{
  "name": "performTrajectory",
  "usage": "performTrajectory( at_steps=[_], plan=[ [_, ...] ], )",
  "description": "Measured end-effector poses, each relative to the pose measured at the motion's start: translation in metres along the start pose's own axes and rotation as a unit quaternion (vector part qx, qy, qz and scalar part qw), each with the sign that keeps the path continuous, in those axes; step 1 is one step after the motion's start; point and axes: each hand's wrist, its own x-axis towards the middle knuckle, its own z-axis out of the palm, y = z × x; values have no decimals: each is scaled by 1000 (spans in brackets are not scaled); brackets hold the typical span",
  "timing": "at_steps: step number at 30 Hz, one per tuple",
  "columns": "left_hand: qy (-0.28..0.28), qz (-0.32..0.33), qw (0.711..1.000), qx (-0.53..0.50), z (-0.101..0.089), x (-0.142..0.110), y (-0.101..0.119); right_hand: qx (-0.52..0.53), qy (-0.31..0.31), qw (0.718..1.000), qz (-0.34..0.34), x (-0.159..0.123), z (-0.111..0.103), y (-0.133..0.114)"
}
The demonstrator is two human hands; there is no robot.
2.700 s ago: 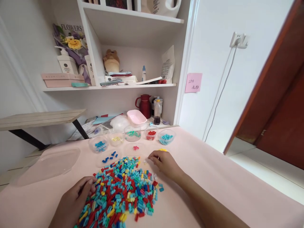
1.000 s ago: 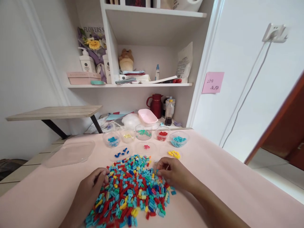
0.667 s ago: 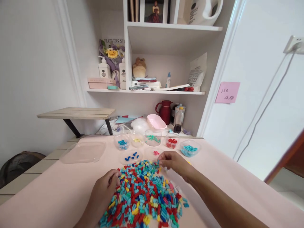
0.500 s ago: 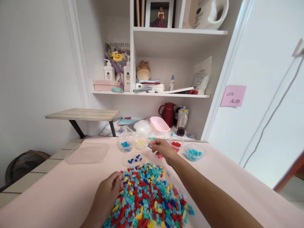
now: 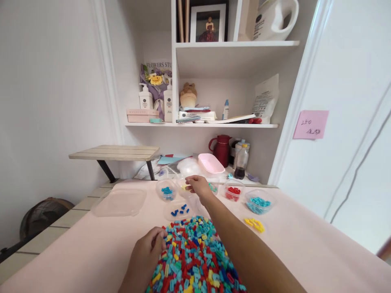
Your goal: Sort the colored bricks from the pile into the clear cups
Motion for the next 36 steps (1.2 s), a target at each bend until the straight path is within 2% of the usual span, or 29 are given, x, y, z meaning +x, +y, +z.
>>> performTrajectory(
  at_steps=[4,9,15,19,23,27,30,36],
  plan=[
    [-6,4,1000,-9,0,0,-3,-6,-14,1000,-24,-24,-30,1],
    [-14,9,1000,24,-1,4,-6,-93,-111,988,-55,-74,-80,-4],
    [-14,-6,998,60,-2,9,-7,-239,-244,939,37,-130,-149,2],
    [-8,-15,998,67,-2,11,-6,-288,-275,912,91,-154,-178,9],
    [-7,-17,997,73,-1,13,-6,-348,-285,886,112,-173,-185,10],
    [-6,-25,997,71,-1,13,-6,-423,-249,869,62,-187,-177,14],
    [-7,-27,997,67,-2,13,-6,-428,-213,878,32,-191,-171,21],
    [-11,-26,997,70,-2,13,-6,-387,-178,904,40,-182,-165,33]
  ],
)
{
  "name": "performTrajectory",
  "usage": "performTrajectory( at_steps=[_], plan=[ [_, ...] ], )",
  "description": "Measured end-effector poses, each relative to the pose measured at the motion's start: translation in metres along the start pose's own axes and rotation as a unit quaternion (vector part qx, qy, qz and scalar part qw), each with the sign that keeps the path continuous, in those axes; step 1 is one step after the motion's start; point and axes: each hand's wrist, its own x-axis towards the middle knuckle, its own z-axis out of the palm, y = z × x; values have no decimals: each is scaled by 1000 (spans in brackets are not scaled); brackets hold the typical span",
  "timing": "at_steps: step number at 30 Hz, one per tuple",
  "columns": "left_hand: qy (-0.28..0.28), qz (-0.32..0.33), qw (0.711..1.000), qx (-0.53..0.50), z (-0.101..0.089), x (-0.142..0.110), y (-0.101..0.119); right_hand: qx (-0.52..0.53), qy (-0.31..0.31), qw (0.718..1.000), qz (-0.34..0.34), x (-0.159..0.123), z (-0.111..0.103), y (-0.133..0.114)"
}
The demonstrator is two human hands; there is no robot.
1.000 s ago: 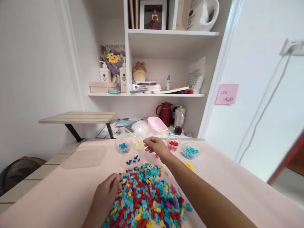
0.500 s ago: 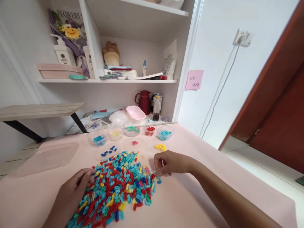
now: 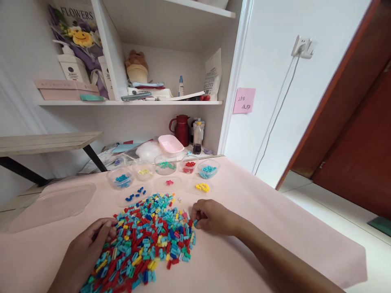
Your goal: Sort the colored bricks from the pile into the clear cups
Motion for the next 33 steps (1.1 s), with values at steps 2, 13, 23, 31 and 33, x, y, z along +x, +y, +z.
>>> performTrajectory(
  at_steps=[2,13,23,31,33],
  plan=[
    [-1,-1,1000,3,0,0,0,1,3,1000,-13,5,0,-2],
    [0,-12,1000,14,-1,3,0,176,64,982,-21,23,10,0],
    [21,-5,1000,17,-4,3,6,289,230,929,-12,46,-40,12],
    [15,0,1000,6,-4,5,2,158,419,891,69,78,-91,45],
    [17,3,1000,16,-4,4,2,205,435,875,56,71,-82,45]
  ],
)
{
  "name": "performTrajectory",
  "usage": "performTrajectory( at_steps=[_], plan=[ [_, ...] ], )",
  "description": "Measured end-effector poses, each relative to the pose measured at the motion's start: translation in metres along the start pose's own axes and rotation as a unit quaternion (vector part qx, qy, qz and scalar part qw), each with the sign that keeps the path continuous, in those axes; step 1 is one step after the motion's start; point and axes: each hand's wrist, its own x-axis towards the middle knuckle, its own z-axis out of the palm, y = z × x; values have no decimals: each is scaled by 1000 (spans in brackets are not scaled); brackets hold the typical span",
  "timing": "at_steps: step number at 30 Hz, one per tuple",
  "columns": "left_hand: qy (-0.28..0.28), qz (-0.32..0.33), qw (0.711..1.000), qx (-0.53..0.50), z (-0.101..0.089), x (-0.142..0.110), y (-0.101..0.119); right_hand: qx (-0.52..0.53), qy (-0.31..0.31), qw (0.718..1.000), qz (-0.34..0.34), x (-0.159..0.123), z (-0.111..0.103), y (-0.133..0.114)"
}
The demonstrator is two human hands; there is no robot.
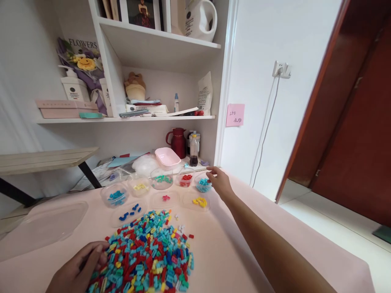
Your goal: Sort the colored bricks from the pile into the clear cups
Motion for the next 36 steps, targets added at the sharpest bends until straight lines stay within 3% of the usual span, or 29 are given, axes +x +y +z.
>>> performTrajectory(
  at_steps=[2,5,7,9,11,20,30,36],
  plan=[
    [0,-1,1000,3,1,-1,1,60,-33,998,3,-18,0,-1],
    [-1,-5,1000,1,2,-1,2,105,-206,973,14,-46,-2,-6],
    [-5,-6,1000,2,2,-2,3,76,-374,924,31,-60,-3,-9],
    [-7,-5,1000,5,2,-2,2,26,-513,857,49,-68,-4,-12],
    [-8,-4,1000,11,2,-2,2,-8,-576,816,54,-73,-3,-14],
    [-7,-3,1000,22,0,-1,-1,-80,-527,846,6,-76,7,-5],
    [9,14,999,32,1,-1,1,-91,-527,842,-77,-78,11,-1],
    [9,30,999,41,0,0,-1,-78,-529,843,-67,-78,12,-2]
  ],
)
